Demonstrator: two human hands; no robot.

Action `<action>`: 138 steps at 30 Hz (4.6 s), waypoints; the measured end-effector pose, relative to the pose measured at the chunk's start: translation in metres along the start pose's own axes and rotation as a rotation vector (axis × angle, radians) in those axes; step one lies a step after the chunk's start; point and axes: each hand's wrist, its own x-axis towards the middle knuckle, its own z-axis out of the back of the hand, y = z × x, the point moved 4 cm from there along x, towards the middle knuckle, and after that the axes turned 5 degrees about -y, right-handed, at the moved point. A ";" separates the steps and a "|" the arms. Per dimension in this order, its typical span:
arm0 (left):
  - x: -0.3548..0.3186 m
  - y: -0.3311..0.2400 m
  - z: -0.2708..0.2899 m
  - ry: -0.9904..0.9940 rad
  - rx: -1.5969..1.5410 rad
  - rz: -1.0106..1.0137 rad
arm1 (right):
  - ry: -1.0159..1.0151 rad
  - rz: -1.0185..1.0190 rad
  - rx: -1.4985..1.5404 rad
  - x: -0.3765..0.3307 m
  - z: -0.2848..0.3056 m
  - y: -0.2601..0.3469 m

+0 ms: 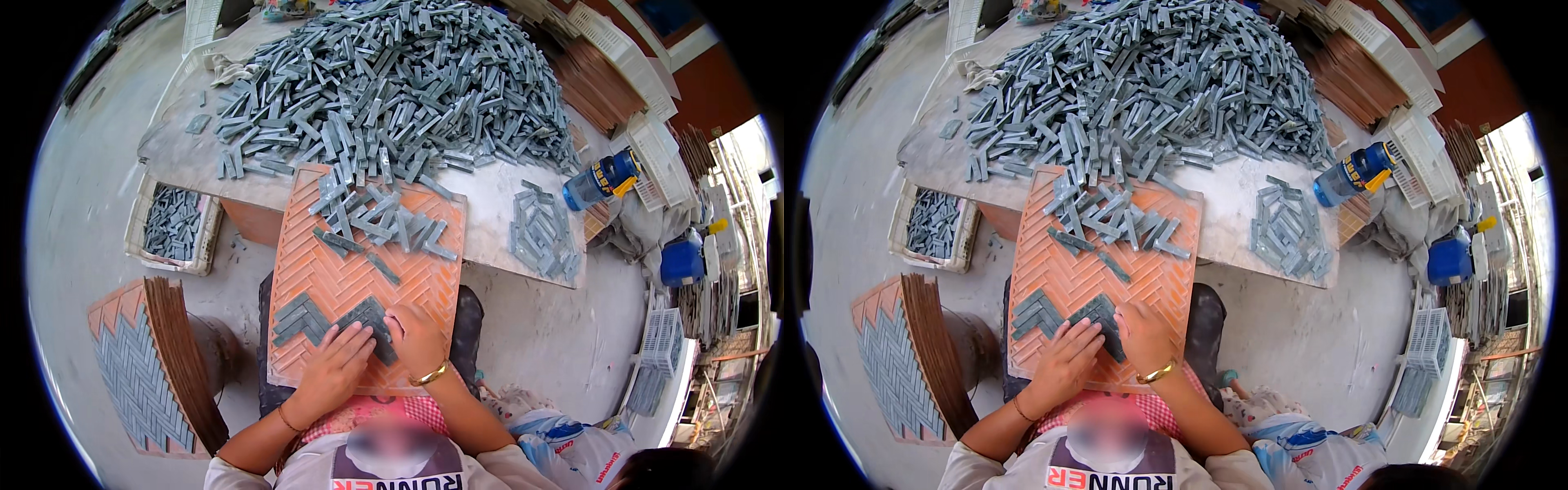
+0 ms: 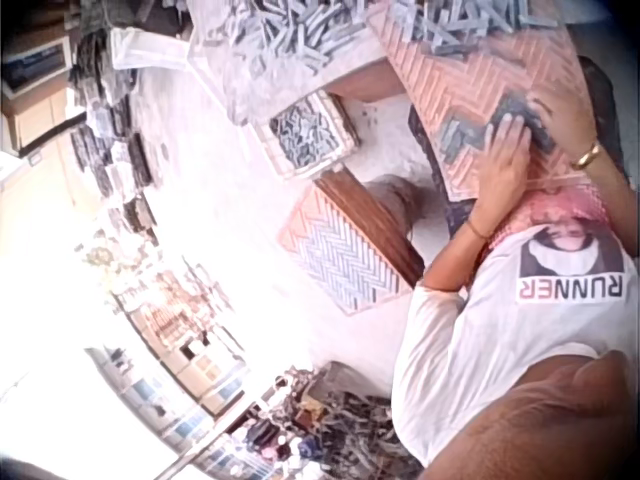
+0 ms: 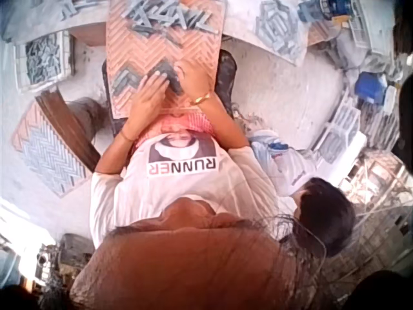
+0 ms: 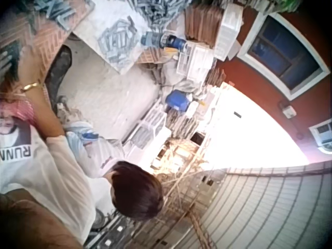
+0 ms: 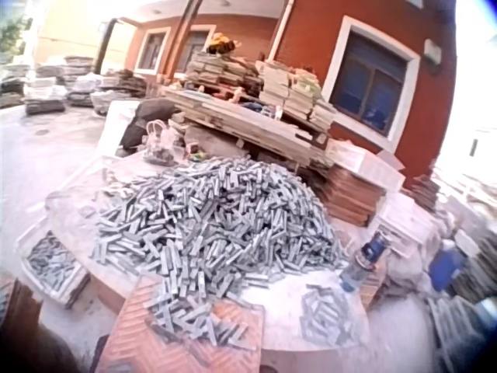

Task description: The person arranges small gray rectangular tiles onto a reddish-orange board to form a herringbone pattern. The person picks tiles from a nearby pile and places them one by one into the grooves of the board.

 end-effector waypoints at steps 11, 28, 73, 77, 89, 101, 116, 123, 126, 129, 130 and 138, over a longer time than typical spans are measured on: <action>0.025 0.003 -0.023 0.162 0.169 0.014 | 0.025 0.091 0.006 0.056 0.007 -0.016; 0.024 0.009 -0.024 0.184 0.205 0.012 | 0.261 0.203 0.100 0.014 0.050 -0.040; 0.013 -0.013 -0.045 0.168 0.173 -0.071 | 0.591 -0.371 0.534 0.017 0.075 -0.081; 0.012 -0.012 -0.046 0.166 0.173 -0.079 | 0.522 -0.039 0.321 0.012 0.064 -0.077; 0.007 -0.011 -0.049 0.187 0.175 -0.089 | 0.231 0.055 0.092 0.008 0.039 -0.045; 0.010 -0.016 -0.047 0.214 0.258 -0.121 | -0.007 -0.088 -0.027 0.078 0.056 -0.071; 0.011 -0.014 -0.048 0.208 0.244 -0.133 | 0.419 -0.093 0.094 0.100 0.075 -0.103; 0.011 -0.018 -0.048 0.245 0.223 -0.102 | 0.190 -0.465 0.453 -0.022 0.062 -0.082; 0.019 -0.022 -0.050 0.283 0.260 -0.122 | 0.082 -0.283 0.218 -0.031 0.066 -0.058; 0.023 -0.025 -0.055 0.318 0.300 -0.155 | 0.094 -0.235 0.081 -0.040 0.066 -0.052; 0.024 -0.025 -0.058 0.330 0.310 -0.161 | 0.110 -0.241 0.045 -0.042 0.065 -0.051; 0.022 -0.020 -0.063 0.329 0.305 -0.161 | 0.084 -0.069 -0.147 -0.042 0.067 -0.040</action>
